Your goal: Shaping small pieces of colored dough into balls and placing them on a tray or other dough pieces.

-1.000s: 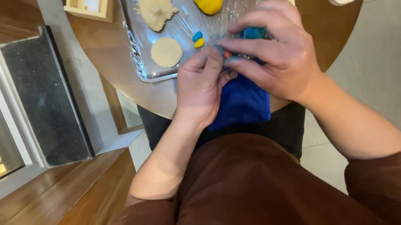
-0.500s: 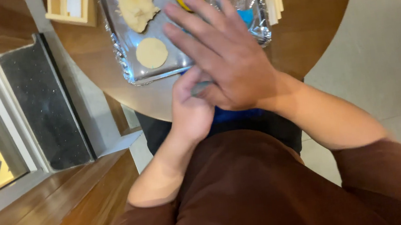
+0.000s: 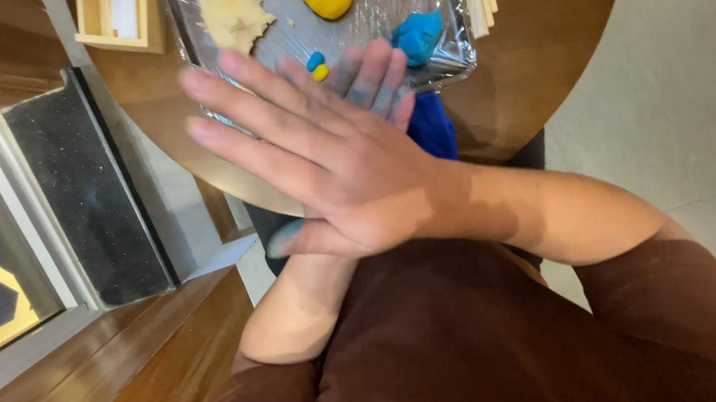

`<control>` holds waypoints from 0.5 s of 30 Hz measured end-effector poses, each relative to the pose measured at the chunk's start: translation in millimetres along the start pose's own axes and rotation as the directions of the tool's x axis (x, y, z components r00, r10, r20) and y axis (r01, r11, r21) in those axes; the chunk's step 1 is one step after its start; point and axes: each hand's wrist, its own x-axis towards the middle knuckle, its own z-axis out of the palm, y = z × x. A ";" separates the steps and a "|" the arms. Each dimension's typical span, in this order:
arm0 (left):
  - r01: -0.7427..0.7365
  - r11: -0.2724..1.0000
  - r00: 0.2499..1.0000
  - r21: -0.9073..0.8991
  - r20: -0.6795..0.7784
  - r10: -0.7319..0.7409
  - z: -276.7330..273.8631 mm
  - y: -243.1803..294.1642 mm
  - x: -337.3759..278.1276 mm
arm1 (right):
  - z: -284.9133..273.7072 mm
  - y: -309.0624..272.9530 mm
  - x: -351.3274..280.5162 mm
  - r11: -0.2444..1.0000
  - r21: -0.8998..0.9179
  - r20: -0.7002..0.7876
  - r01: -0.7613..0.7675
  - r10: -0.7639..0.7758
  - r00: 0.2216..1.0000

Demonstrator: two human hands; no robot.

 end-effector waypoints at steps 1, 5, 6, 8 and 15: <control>-0.010 1.000 1.000 0.004 0.012 0.010 1.5 0.0 0.3 | -9.5 -1.9 9.4 0.963 -0.271 0.032 -0.004 0.013 0.999; -0.033 0.999 0.999 0.017 0.030 0.032 10.6 5.9 -2.3 | -5.3 5.4 11.0 0.985 -0.159 0.163 -0.068 0.094 0.982; -0.046 0.999 0.998 0.023 0.039 0.045 12.5 8.1 -3.4 | 0.8 -0.9 10.3 0.991 -0.113 0.236 -0.076 0.101 0.966; -0.071 0.997 0.996 0.025 0.054 0.070 16.6 12.1 -3.2 | 9.2 -6.0 11.2 0.995 -0.072 0.312 -0.074 0.093 0.946; -0.141 0.990 0.987 0.028 0.083 0.138 21.4 17.9 -17.6 | -2.3 -9.7 20.6 0.976 -0.215 0.199 -0.027 0.071 0.977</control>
